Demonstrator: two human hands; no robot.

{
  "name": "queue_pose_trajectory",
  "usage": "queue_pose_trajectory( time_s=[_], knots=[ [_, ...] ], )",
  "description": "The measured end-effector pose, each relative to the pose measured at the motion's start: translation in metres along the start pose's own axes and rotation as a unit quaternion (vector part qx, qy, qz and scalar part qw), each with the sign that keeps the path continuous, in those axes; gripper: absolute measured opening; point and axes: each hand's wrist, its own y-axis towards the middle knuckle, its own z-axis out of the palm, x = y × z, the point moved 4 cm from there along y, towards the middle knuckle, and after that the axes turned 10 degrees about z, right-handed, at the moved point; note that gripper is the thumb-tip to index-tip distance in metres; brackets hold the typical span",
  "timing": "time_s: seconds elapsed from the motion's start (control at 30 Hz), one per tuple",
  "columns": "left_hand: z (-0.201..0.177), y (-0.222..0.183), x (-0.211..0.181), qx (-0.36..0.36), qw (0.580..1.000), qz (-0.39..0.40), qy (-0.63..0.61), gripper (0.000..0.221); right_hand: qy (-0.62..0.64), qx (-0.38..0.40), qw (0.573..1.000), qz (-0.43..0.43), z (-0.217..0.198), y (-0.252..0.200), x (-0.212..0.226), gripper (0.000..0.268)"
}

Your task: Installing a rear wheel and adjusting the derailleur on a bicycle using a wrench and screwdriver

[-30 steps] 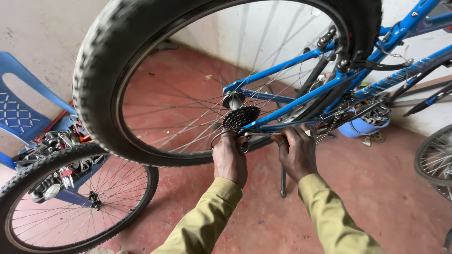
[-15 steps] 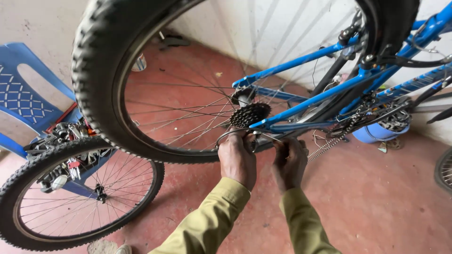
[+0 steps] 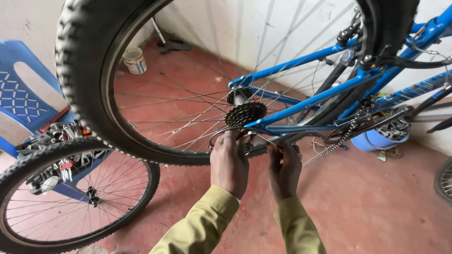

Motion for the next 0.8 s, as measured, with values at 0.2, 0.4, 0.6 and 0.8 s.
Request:
queue_pose_trajectory(
  time_s=[0.2, 0.4, 0.6, 0.8],
  knots=[
    [-0.055, -0.009, -0.034, -0.106, 0.992, 0.065, -0.017, 0.018, -0.091, 0.123, 0.988, -0.017, -0.005, 0.009, 0.007, 0.022],
    [-0.045, -0.011, 0.015, -0.086, 0.995, 0.018, -0.047, 0.048, -0.053, 0.105, 0.990, -0.080, -0.027, 0.014, 0.012, 0.020],
    [-0.021, 0.007, 0.023, -0.021, 0.961, -0.136, -0.239, 0.047, -0.238, 0.074, 0.948, -0.199, -0.051, 0.035, 0.039, 0.021],
    [-0.014, -0.004, 0.037, 0.013, 0.930, -0.204, -0.304, 0.050, -0.270, 0.072, 0.907, -0.316, -0.060, 0.058, 0.085, 0.024]
  ],
)
